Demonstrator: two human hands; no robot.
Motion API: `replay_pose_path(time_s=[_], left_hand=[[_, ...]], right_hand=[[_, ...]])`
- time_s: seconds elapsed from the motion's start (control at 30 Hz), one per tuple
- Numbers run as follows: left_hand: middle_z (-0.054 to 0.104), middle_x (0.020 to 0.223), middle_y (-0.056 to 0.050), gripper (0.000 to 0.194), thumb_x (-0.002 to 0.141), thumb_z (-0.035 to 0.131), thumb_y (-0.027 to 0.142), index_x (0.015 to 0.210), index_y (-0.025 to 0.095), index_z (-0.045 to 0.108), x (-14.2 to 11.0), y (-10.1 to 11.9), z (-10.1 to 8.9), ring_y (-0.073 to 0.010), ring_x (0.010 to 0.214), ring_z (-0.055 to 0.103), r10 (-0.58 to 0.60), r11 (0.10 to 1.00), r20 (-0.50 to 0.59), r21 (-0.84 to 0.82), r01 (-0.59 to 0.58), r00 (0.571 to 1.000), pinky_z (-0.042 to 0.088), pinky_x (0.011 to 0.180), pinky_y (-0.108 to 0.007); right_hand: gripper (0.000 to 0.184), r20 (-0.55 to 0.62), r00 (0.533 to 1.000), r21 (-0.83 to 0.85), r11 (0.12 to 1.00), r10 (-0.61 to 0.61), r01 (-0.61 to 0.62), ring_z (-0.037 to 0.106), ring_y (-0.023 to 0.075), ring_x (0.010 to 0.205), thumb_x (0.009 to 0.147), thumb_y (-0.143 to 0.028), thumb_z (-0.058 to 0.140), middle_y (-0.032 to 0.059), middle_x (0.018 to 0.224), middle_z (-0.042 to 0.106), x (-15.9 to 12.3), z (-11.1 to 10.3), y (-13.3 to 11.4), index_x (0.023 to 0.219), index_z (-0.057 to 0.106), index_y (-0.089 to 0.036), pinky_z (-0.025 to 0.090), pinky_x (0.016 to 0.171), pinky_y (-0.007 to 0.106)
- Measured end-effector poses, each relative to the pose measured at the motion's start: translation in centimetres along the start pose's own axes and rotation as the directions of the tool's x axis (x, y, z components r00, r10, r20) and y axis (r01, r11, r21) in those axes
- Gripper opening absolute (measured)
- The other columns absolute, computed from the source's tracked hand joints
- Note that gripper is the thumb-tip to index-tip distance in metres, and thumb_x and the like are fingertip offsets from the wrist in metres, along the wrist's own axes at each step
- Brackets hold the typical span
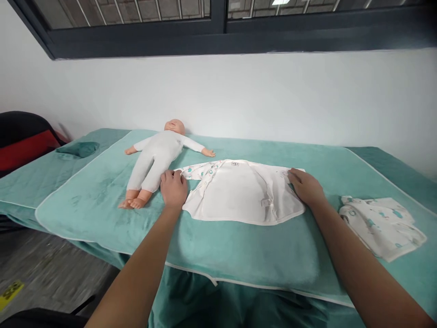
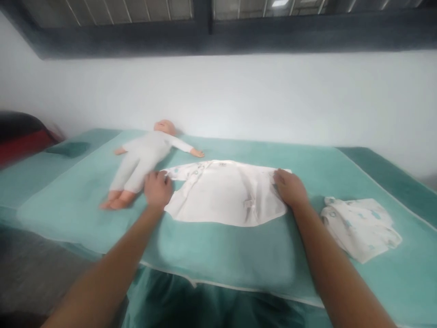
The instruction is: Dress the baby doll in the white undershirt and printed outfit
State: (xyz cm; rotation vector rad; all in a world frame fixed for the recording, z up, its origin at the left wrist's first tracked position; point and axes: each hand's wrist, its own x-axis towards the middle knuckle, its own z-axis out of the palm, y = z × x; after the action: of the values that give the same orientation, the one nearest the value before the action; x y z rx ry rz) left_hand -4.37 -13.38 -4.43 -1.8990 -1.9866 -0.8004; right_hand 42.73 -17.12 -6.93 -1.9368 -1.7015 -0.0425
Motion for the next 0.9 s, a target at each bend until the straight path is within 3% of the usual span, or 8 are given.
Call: replay_pose_path(time_s=[0.13,0.23,0.3,0.37,0.47,0.53,0.67,0.9], left_hand=[[0.062,0.106,-0.016,0.033,0.096,0.039,0.03,0.113,0.018,0.066,-0.2,0.3,-0.2,-0.0335,0.103,0.056,-0.015,0.999,0.03,0.034,0.014,0.999,0.039,0.083,-0.044],[0.064,0.104,-0.014,0.033,0.097,0.038,0.029,0.113,0.019,0.064,-0.3,0.4,-0.3,-0.0307,0.099,0.059,-0.001,1.0,0.074,0.022,-0.001,0.997,0.038,0.083,-0.042],[0.065,0.105,-0.013,0.032,0.097,0.038,0.029,0.112,0.019,0.064,-0.3,0.4,-0.3,-0.0305,0.1,0.059,0.01,1.0,0.07,0.026,-0.012,0.997,0.038,0.084,-0.042],[0.065,0.107,-0.014,0.033,0.097,0.038,0.028,0.113,0.019,0.064,-0.3,0.4,-0.3,-0.0313,0.102,0.059,0.008,1.0,0.055,0.027,-0.009,0.998,0.038,0.085,-0.043],[0.064,0.117,-0.015,0.034,0.095,0.039,0.026,0.118,0.018,0.064,-0.4,0.4,-0.3,-0.0326,0.107,0.057,-0.016,1.0,0.041,-0.006,0.016,0.999,0.04,0.088,-0.044],[0.061,0.126,-0.015,0.034,0.094,0.041,0.024,0.119,0.018,0.063,-0.4,0.3,-0.2,-0.033,0.114,0.056,-0.013,0.999,0.03,-0.044,0.014,0.999,0.04,0.092,-0.045],[0.057,0.136,-0.014,0.035,0.092,0.043,0.02,0.122,0.018,0.062,-0.5,-0.1,0.2,-0.0314,0.127,0.05,0.015,0.995,0.008,-0.1,-0.014,1.0,0.039,0.102,-0.046],[0.055,0.143,-0.008,0.036,0.09,0.045,0.015,0.12,0.021,0.063,-0.6,-0.5,0.1,-0.0296,0.142,0.037,0.136,0.984,-0.029,-0.111,-0.139,0.99,0.031,0.112,-0.046]], right_hand=[[0.037,-0.284,0.948,0.226,0.971,0.142,-0.077,0.062,0.0264,0.114,0.094,-0.038,0.04,0.0095,0.118,0.07,-0.8,-1.8,-3.3,0.113,0.067,-0.021,0.046,0.102,0.042],[0.032,-0.293,0.94,0.386,0.921,0.172,-0.048,0.066,0.0259,0.103,0.091,-0.037,0.044,0.0089,0.109,0.072,-1.0,-2.3,-8.5,0.108,0.067,-0.022,0.048,0.095,0.042],[0.026,-0.14,0.983,0.509,0.86,0.118,-0.031,0.067,0.0249,0.097,0.088,-0.037,0.051,0.006,0.103,0.073,-0.8,-1.5,-12.9,0.103,0.068,-0.024,0.05,0.093,0.042],[0.024,0.135,0.99,0.616,0.779,0.045,-0.12,0.068,0.0236,0.091,0.084,-0.038,0.058,0.0036,0.1,0.073,-0.2,0.4,-17.4,0.103,0.066,-0.025,0.054,0.083,0.04],[0.032,0.464,0.885,0.64,0.675,0.04,-0.367,0.069,0.0224,0.085,0.075,-0.039,0.071,0.005,0.101,0.072,1.0,4.4,-23.0,0.102,0.063,-0.024,0.055,0.071,0.034],[0.034,0.489,0.868,0.632,0.65,0.088,-0.422,0.07,0.0218,0.083,0.076,-0.039,0.07,0.0078,0.103,0.072,1.7,6.8,-25.4,0.104,0.06,-0.022,0.055,0.067,0.032],[0.04,0.457,0.876,0.642,0.625,0.154,-0.445,0.07,0.0198,0.086,0.08,-0.038,0.062,0.0085,0.114,0.068,2.3,9.1,-26.9,0.116,0.053,-0.022,0.054,0.064,0.03],[0.057,0.469,0.874,0.677,0.582,0.13,-0.451,0.07,0.0189,0.084,0.073,-0.038,0.07,0.0066,0.124,0.065,1.8,8.8,-26.5,0.124,0.048,-0.026,0.054,0.065,0.03]])
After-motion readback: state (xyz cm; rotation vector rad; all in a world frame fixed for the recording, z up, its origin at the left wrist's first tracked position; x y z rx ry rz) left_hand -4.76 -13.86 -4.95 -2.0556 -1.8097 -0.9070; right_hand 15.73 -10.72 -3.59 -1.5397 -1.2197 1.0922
